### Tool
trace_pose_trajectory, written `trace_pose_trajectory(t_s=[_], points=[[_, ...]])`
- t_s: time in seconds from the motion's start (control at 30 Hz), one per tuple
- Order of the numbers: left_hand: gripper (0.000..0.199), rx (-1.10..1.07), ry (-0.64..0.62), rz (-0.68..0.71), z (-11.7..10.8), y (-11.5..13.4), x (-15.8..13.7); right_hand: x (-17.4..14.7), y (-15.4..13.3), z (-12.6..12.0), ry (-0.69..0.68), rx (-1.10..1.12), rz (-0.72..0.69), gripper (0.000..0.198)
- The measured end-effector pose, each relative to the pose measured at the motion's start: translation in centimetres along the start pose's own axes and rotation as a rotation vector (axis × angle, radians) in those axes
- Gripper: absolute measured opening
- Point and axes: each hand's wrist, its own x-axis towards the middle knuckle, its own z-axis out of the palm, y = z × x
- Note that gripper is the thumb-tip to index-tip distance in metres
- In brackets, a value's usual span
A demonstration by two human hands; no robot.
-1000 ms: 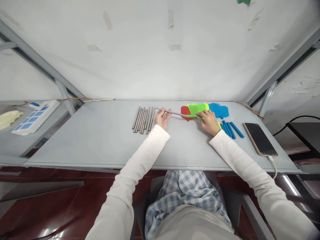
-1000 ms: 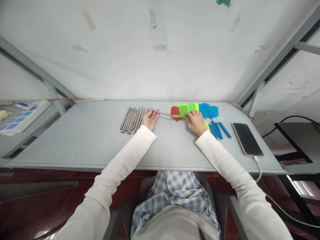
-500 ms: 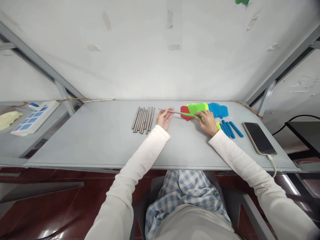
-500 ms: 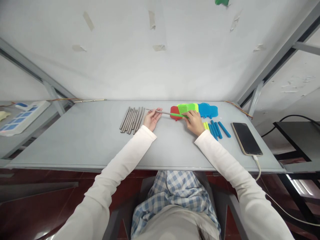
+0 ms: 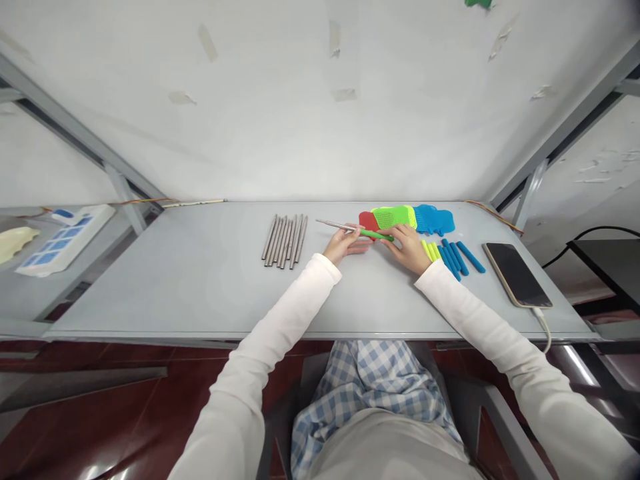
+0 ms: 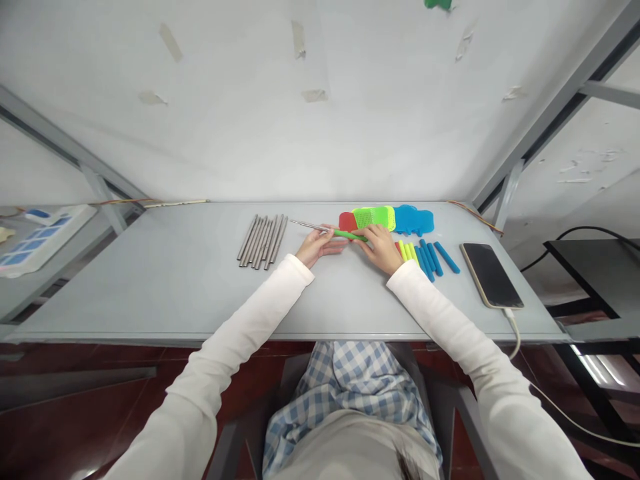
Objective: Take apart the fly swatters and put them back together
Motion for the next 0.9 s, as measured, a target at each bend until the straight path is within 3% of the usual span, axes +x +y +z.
trace_pose_trajectory(t_s=[0.1,0.27,0.4,0.5,0.67,0.9], points=[[0.035,-0.012,0.020,-0.007,0.4,0.0,-0.1,0.2,-0.4,-0.2,-0.052,-0.033,0.011,0.041],[0.036,-0.103,0.038,0.003,0.2,0.5,-0.1,0.1,0.9,0.1,-0.030,-0.194,0.150,0.045],[0.036,-0.127,0.044,-0.066,-0.1,0.7,0.0,-0.6,2.2,0.8,-0.138,-0.369,0.208,0.061],[0.033,-0.098,0.049,-0.111,-0.2,0.5,0.1,-0.8,2.6,1.0,-0.159,-0.413,0.248,0.059],[0.029,-0.002,0.022,-0.143,0.1,0.1,0.0,-0.6,2.7,1.0,-0.032,-0.458,0.259,0.043],[0.035,0.142,-0.027,-0.135,0.8,0.1,-0.5,0.2,2.2,-0.6,0.324,-0.381,0.253,0.026]])
